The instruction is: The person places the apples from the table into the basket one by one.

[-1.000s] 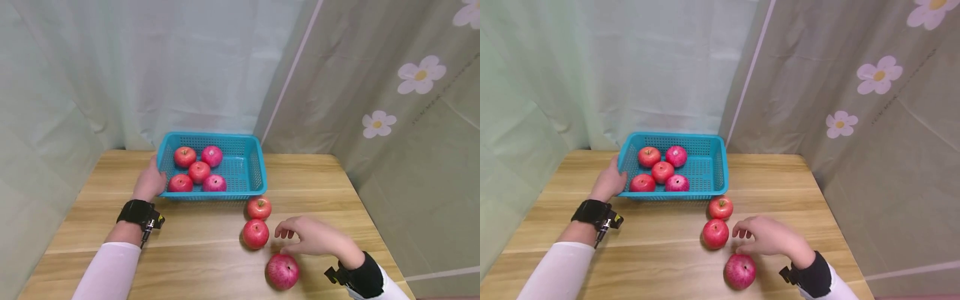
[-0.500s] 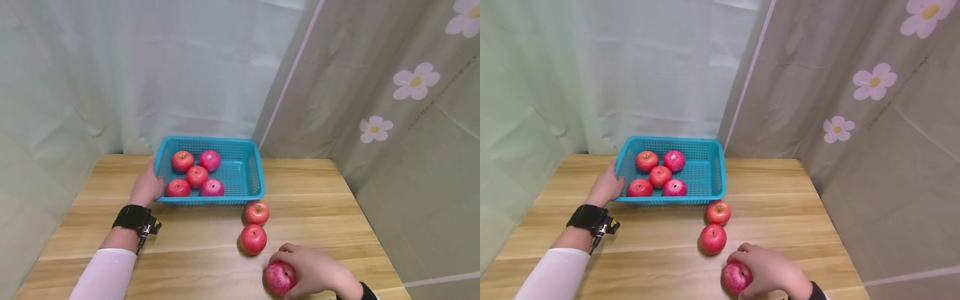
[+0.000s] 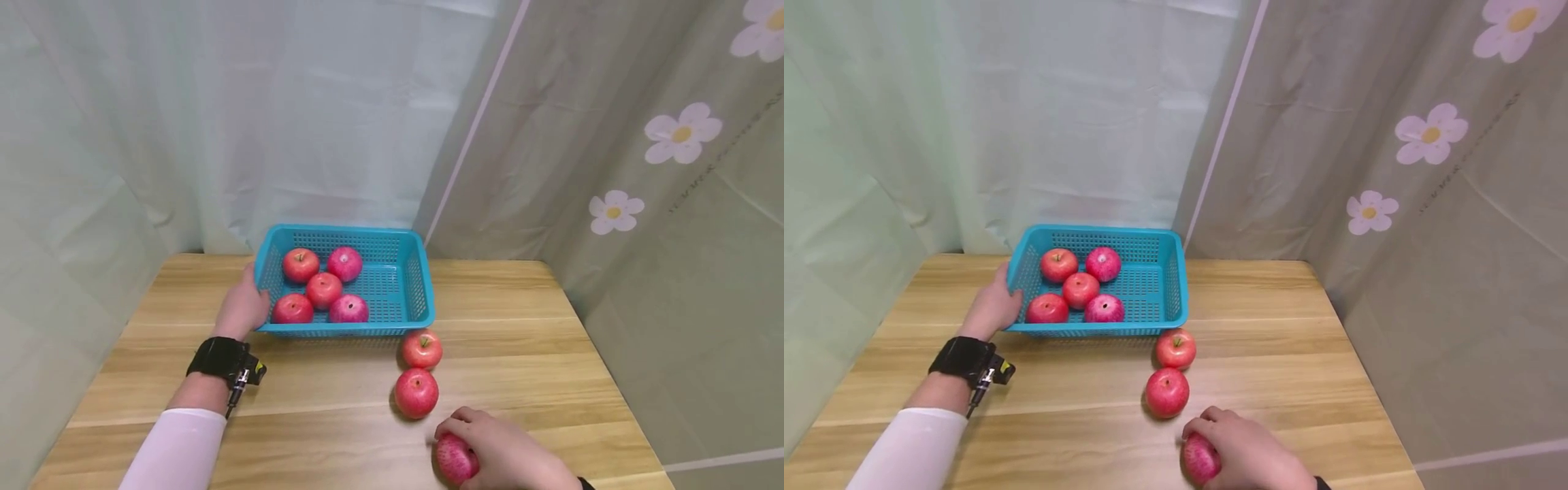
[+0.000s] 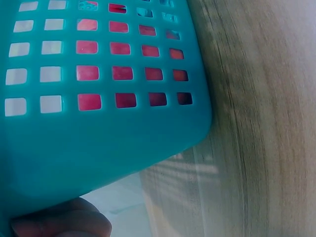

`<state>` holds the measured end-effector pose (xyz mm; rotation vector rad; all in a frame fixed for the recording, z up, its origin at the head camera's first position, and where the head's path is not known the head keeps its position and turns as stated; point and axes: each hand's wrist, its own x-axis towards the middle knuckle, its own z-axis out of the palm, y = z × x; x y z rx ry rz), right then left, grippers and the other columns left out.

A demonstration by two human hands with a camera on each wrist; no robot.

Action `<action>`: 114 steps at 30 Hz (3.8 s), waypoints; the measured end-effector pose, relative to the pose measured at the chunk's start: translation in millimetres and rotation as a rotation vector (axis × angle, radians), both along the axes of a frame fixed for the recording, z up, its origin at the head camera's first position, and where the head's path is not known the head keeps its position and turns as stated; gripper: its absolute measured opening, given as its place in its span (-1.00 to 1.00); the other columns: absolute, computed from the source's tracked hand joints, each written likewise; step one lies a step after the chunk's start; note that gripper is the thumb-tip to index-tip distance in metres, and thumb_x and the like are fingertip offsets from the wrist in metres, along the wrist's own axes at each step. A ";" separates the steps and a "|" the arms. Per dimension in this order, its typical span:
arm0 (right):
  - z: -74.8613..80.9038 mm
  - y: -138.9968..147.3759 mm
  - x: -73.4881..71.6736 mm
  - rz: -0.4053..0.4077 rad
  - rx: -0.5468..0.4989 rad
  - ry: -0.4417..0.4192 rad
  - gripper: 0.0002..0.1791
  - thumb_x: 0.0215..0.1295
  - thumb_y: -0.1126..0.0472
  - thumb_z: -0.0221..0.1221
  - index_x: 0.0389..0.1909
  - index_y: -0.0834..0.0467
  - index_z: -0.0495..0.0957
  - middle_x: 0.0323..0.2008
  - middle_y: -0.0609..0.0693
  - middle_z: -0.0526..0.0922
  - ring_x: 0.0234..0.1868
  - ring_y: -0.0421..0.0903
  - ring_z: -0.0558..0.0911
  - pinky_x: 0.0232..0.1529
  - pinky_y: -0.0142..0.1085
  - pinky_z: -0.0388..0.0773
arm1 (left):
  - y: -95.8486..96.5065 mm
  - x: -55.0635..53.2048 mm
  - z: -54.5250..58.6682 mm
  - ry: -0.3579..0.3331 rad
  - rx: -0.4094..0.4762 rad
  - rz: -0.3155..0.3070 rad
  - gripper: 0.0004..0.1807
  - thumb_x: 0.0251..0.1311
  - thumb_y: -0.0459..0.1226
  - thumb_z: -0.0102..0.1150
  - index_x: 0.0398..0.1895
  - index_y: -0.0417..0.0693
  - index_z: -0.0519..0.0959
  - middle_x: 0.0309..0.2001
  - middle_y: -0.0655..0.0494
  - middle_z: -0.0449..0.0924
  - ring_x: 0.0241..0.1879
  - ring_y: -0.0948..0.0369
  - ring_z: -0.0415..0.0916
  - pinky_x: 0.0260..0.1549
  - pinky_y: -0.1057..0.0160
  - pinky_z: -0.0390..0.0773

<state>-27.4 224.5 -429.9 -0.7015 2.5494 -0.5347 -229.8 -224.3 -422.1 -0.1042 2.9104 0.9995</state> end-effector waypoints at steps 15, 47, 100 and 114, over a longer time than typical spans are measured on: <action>-12.7 -9.7 -2.3 -0.007 0.038 -0.070 -0.32 -0.26 -0.48 0.40 0.00 -0.50 0.49 -0.08 -0.35 0.46 -0.11 -0.20 0.45 -0.29 -0.23 0.62 | -0.2 -1.0 -1.3 0.001 -0.004 0.002 -0.24 0.49 -0.27 -0.19 0.55 -0.29 -0.31 0.10 -0.59 0.34 -0.28 -0.17 0.49 -0.52 0.06 0.49; 3.0 4.8 -13.1 0.109 -0.046 0.186 -0.33 -0.22 -0.03 0.53 0.02 -0.32 0.50 -0.09 -0.27 0.46 -0.15 -0.24 0.45 -0.33 -0.32 0.55 | -1.2 -0.5 -2.5 0.008 -0.015 0.002 -0.24 0.48 -0.27 -0.17 0.55 -0.31 -0.30 0.07 -0.57 0.37 -0.30 -0.18 0.49 -0.51 0.04 0.51; 76.8 -98.8 -176.5 -0.058 -0.310 0.275 -0.28 -0.01 -0.20 0.41 0.13 -0.10 0.33 -0.06 -0.15 0.43 -0.06 -0.24 0.44 -0.32 -0.35 0.61 | 1.7 2.2 -1.6 -0.014 -0.014 0.025 -0.24 0.49 -0.27 -0.18 0.56 -0.26 -0.31 0.09 -0.52 0.37 -0.27 -0.15 0.50 -0.48 0.05 0.51; 66.7 -118.8 -217.4 -0.152 -0.291 0.214 -0.36 0.11 -0.08 0.29 0.17 0.03 0.31 -0.13 -0.03 0.45 -0.13 -0.14 0.46 -0.28 -0.24 0.57 | 0.5 2.6 0.1 -0.019 -0.029 0.026 -0.24 0.49 -0.26 -0.20 0.56 -0.26 -0.32 0.01 -0.51 0.41 -0.33 -0.12 0.51 -0.50 0.06 0.50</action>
